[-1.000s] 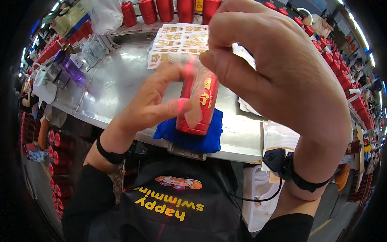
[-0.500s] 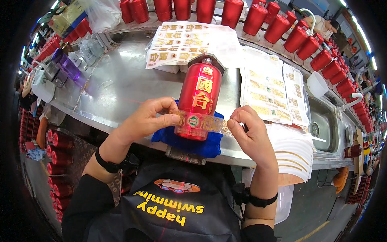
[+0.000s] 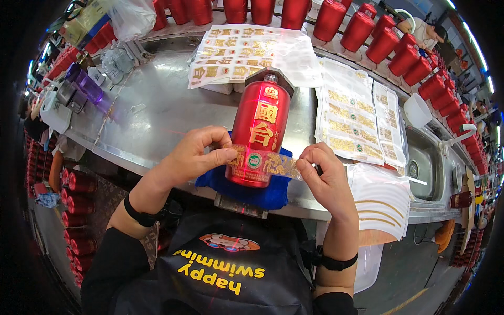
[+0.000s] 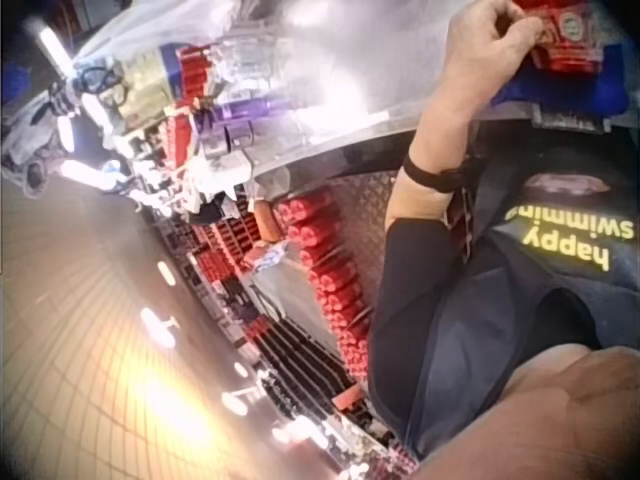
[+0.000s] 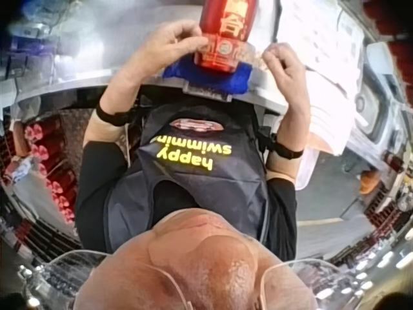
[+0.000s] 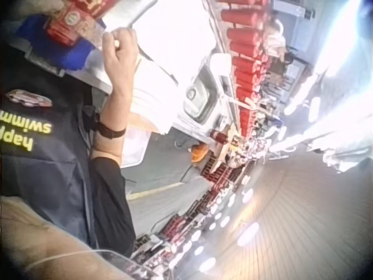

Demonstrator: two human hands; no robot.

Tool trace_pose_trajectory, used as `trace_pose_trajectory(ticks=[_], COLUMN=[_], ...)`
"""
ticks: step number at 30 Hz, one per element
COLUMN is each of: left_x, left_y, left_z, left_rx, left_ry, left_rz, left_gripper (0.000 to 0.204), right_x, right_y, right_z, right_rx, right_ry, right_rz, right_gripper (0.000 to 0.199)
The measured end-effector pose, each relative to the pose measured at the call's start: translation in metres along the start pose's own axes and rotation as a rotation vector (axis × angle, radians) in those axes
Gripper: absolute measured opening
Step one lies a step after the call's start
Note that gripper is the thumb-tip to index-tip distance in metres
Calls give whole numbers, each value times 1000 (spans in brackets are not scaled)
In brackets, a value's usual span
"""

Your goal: Applying decorative labels and gold trim to red canisters in a manufacturing setting.

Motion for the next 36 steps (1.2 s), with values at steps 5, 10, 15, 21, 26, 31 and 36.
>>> trace_pose_trajectory(ticks=[5,10,15,21,26,31,36], left_x=[2,2,2,1,-10,-39,-44], left_y=[0,0,2,-1,0,20,24], left_z=[-3,-6,-6,4,33,30,12], left_rx=[88,120,106,7,-250,594,976], left_ry=[24,49,34,0,-113,317,577], left_rz=[-10,-7,-16,-21,-70,-354,-407], left_gripper=[22,22,23,23,25,70,74], right_x=[2,3,6,4,6,-6,-13], right_y=[1,2,4,27,36,34,41], right_z=[-8,-8,-17,12,13,22,17], right_rx=[-3,0,-113,-18,-60,-120,-258], right_ry=[-22,-1,0,-90,-86,-128,-296], right_rz=[10,51,63,-96,-19,-63,-103], right_gripper=[12,20,16,47,73,84,85])
Point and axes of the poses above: each hand's wrist, its own x-axis towards the middle knuckle, its own y-axis out of the palm, z = x × y, the point moved 1 cm from there along x, towards the middle knuckle, and after that the axes turned 8 degrees about y, right-handed, at the moved point
